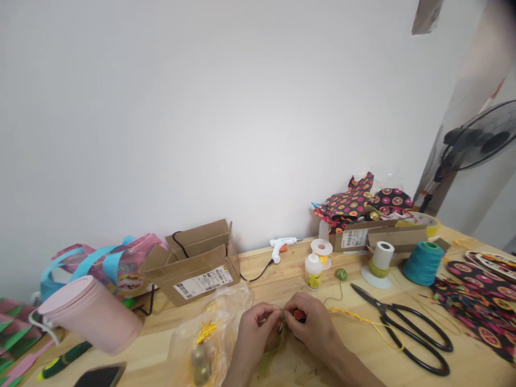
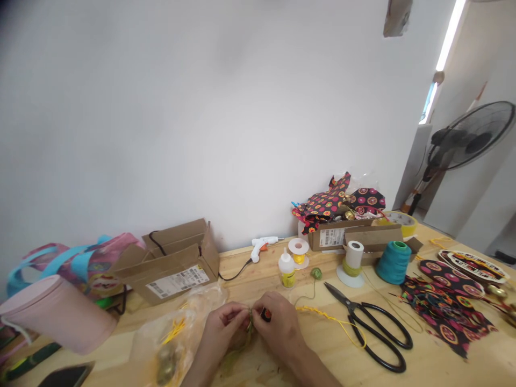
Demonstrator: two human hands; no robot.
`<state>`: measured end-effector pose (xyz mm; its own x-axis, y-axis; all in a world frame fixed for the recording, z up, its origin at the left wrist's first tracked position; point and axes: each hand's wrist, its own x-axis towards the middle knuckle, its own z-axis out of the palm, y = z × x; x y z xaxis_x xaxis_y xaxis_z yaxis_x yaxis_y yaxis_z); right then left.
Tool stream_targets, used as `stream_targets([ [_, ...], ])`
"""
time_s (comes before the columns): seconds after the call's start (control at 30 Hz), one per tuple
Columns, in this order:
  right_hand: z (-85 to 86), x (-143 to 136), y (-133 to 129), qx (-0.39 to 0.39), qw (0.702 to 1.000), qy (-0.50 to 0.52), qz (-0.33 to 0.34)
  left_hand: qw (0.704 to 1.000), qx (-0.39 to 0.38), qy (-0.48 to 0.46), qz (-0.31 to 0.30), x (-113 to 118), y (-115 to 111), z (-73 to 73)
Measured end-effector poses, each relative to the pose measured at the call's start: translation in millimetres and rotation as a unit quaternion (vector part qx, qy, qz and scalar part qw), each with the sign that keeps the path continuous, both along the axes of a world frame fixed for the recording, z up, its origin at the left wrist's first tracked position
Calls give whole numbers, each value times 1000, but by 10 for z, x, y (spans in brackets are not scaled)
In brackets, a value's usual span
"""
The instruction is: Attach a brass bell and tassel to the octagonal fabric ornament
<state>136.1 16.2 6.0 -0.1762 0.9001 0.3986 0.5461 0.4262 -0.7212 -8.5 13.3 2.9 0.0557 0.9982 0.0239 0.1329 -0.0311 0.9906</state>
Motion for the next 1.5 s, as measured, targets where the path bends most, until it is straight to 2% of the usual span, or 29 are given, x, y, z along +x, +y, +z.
stream_targets([
  [0.47, 21, 42, 3, 3, 999, -38, -20, 999, 21, 30, 8, -62, 27, -34],
  [0.77, 28, 56, 8, 1, 1000, -22, -22, 999, 10, 33, 4, -73, 11, -39],
  [0.9, 33, 57, -2, -9, 1000, -12, -17, 995, 15, 94, -8, -52, -16, -2],
  [1.1, 12, 47, -3, -12, 1000, 1, -9, 973, 71, 216, -29, 19, -76, 70],
  [1.2, 19, 47, -3, -15, 1000, 5, -3, 966, 88, 241, -36, 36, -99, 102],
  [1.33, 27, 52, 9, -21, 1000, -7, -8, 981, 51, 184, -42, -7, -86, 89],
  [1.5, 4, 53, 4, -16, 1000, -2, 3, 997, -43, 34, -48, -96, -29, 1],
])
